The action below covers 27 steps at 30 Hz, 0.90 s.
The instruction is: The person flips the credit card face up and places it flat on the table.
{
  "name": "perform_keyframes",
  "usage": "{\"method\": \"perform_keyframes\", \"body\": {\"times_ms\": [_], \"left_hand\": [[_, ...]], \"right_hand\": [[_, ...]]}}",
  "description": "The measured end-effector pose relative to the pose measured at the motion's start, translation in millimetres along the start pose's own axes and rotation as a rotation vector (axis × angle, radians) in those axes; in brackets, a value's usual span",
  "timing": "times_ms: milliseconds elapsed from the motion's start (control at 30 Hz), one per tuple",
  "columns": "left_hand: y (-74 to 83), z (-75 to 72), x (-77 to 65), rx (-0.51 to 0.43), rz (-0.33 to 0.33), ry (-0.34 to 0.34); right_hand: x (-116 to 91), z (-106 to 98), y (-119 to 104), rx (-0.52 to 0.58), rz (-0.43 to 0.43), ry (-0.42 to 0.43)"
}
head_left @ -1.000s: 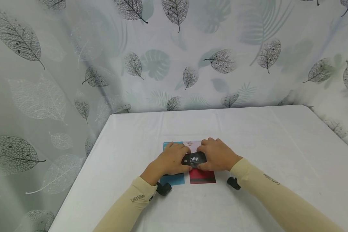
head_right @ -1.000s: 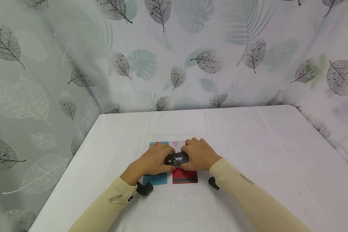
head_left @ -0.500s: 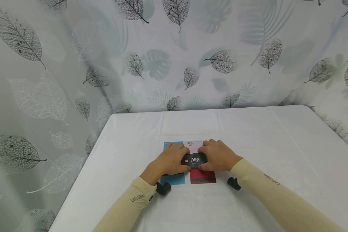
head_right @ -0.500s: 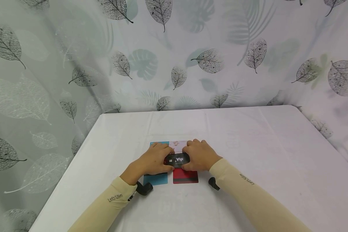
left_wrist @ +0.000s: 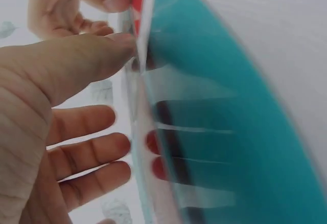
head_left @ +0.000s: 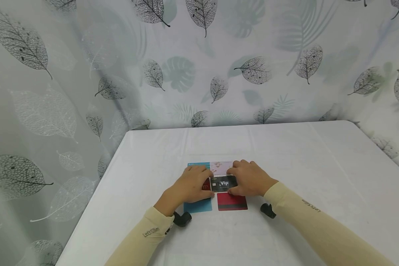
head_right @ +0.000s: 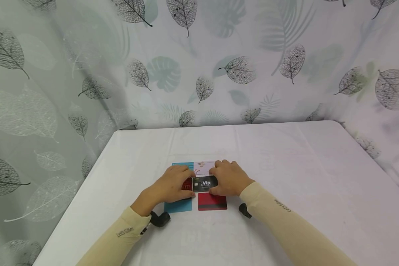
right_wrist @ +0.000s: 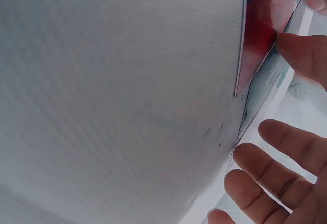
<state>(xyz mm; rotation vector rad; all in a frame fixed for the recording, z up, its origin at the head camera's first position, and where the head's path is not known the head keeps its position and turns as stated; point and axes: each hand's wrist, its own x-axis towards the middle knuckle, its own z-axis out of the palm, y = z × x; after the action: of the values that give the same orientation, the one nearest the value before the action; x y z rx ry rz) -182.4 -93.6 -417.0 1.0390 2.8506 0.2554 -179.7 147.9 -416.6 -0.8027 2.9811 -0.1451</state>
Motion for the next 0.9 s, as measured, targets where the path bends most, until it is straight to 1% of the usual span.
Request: {"method": "perform_keyframes", "body": {"times_ms": [133, 233, 333, 400, 500, 667, 900], "left_hand": [[-5.3, -3.6, -20.0, -0.016, -0.039, -0.011], [-8.4, -2.5, -36.8, -0.027, -0.067, -0.027], [-10.2, 0.4, -50.9, -0.026, -0.076, -0.033], [-10.6, 1.8, -57.4, -0.018, -0.07, -0.029], [-10.3, 2.4, -63.7, -0.013, -0.059, -0.01], [-10.3, 3.9, -69.1, -0.024, -0.04, 0.019], [-8.1, 3.4, -73.8, -0.028, -0.034, 0.029]], "right_hand": [[1, 1, -1, 0.002, 0.015, -0.01], [0, 1, -2, 0.0, 0.014, -0.004], [-1, 0, -3, -0.002, 0.012, 0.004], [-1, -1, -4, 0.001, 0.014, 0.005], [-1, -2, -7, 0.008, 0.013, 0.001], [1, -3, -16, 0.031, -0.002, 0.0], [2, -3, -32, 0.058, -0.029, -0.016]]}}
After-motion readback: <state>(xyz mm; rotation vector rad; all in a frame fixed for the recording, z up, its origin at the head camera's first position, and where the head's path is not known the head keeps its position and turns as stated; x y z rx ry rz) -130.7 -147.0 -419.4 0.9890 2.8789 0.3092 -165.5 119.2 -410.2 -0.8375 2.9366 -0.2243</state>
